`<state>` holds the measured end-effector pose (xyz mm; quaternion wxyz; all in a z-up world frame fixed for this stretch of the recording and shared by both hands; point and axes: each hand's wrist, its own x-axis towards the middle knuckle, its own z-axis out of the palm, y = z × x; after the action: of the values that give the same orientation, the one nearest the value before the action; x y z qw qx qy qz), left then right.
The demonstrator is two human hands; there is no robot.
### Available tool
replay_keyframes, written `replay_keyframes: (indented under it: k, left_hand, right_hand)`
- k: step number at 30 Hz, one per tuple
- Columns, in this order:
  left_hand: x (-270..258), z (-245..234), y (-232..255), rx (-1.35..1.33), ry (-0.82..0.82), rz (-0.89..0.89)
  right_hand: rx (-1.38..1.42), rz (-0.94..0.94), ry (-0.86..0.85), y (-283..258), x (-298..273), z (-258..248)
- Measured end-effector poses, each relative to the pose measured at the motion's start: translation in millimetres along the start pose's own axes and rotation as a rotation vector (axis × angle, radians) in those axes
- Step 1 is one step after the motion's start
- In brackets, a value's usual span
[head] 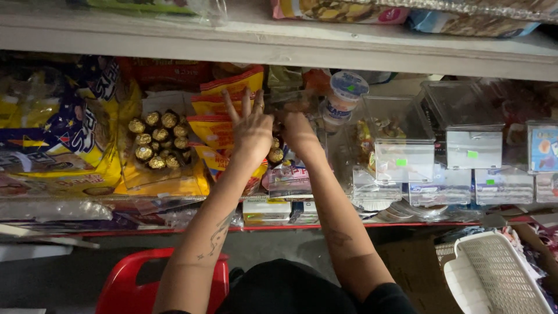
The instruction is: The person arranges small blue and green boxes in a white plastic basket. They then move to a shelf and organize various snack items, including chocolate balls and packaged chips, by hand.
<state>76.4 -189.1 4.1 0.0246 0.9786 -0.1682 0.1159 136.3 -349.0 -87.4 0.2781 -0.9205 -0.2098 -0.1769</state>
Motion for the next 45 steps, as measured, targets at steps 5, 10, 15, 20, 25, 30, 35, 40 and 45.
replay_keyframes:
  k: [5,10,15,20,25,30,35,40,45]
  left_hand:
    - [2,12,-1,-0.004,0.036,0.022]
    - [2,14,-2,-0.027,0.046,0.015]
    - [2,13,-3,-0.041,0.018,0.008]
    - [2,17,-5,-0.085,0.041,0.009]
    - [0,33,-14,-0.146,0.116,0.031]
    - [-23,27,-27,-0.316,0.449,0.134]
    - [-57,-26,-68,-0.396,0.486,-0.04]
    - [-94,-15,-152,-0.387,0.42,-0.429]
    - [-122,20,-207,-0.272,0.316,-0.563]
  right_hand:
    - [-0.018,-0.004,0.032,17,5,20]
    - [-0.103,0.111,-0.046,1,6,10]
    - [-0.008,-0.048,0.047,-3,1,-1]
    - [-0.056,0.157,-0.069,-9,1,-11]
    - [-0.059,0.31,-0.15,-22,-1,-23]
    - [-0.001,0.268,-0.119,-21,2,-28]
    - [-0.184,0.077,0.094,-95,-7,-60]
    - [0.017,-0.266,0.315,-192,-13,-57]
    - [0.062,-0.388,-0.023,-254,1,13]
